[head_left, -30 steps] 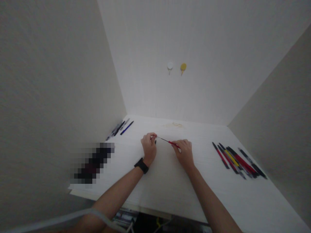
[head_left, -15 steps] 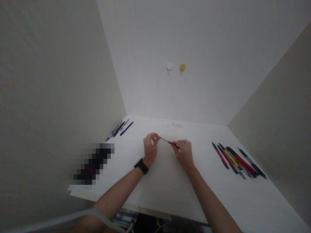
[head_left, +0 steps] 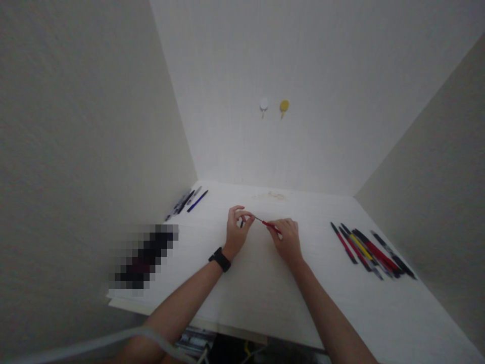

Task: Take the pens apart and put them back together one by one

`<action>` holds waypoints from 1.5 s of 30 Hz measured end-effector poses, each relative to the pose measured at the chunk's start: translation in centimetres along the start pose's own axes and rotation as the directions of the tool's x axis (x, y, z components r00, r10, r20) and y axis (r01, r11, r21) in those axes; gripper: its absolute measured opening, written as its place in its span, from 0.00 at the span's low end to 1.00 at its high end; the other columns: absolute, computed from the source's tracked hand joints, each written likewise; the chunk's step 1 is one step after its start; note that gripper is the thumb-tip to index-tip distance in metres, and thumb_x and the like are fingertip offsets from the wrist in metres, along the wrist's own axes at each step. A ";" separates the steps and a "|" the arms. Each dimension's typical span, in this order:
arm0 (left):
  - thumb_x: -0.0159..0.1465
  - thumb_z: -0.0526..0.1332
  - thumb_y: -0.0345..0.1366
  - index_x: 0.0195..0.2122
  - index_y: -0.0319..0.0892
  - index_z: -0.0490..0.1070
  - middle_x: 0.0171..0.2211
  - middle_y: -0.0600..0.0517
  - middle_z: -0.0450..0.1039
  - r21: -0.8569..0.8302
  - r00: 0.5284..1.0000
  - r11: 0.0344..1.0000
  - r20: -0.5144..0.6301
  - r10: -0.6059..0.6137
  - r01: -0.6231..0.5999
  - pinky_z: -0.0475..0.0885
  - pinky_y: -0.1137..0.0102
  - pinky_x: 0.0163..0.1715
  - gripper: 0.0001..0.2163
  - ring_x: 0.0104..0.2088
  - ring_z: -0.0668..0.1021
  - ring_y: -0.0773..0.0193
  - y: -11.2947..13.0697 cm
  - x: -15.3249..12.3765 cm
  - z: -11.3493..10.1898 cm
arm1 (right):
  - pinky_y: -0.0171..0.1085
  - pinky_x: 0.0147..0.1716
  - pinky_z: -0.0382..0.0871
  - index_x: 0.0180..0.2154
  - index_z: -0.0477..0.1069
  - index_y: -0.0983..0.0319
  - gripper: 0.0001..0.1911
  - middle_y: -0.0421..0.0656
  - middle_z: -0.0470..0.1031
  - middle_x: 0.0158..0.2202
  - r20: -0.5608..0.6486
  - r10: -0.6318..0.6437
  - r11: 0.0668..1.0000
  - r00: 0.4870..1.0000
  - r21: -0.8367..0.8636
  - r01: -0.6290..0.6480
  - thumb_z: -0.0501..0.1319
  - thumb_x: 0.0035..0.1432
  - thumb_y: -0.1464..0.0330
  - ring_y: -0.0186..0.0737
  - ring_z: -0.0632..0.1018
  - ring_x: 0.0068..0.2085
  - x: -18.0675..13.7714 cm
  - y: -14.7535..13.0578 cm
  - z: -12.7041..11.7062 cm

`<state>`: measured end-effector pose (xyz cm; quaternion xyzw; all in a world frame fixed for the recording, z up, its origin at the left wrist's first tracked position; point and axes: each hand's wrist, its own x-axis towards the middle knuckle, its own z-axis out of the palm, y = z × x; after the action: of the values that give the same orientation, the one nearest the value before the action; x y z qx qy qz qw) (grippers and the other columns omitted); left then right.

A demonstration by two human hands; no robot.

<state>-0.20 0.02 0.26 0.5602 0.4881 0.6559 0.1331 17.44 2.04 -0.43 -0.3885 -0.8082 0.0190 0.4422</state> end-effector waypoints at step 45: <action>0.58 0.63 0.41 0.33 0.40 0.67 0.28 0.53 0.70 -0.307 0.914 0.877 -0.053 -0.403 0.369 0.67 0.72 0.32 0.10 0.29 0.72 0.68 -2.9 0.6 -0.1 | 0.42 0.40 0.58 0.38 0.72 0.60 0.05 0.43 0.77 0.35 -0.087 0.077 0.997 0.993 -0.017 -0.079 0.58 0.62 0.69 0.44 0.71 0.39 0.0 0.9 -0.2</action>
<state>-1.57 1.83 -1.61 0.3872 0.4951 0.7117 0.3138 18.12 2.60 -0.64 -0.4247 -0.7727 0.0113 0.4716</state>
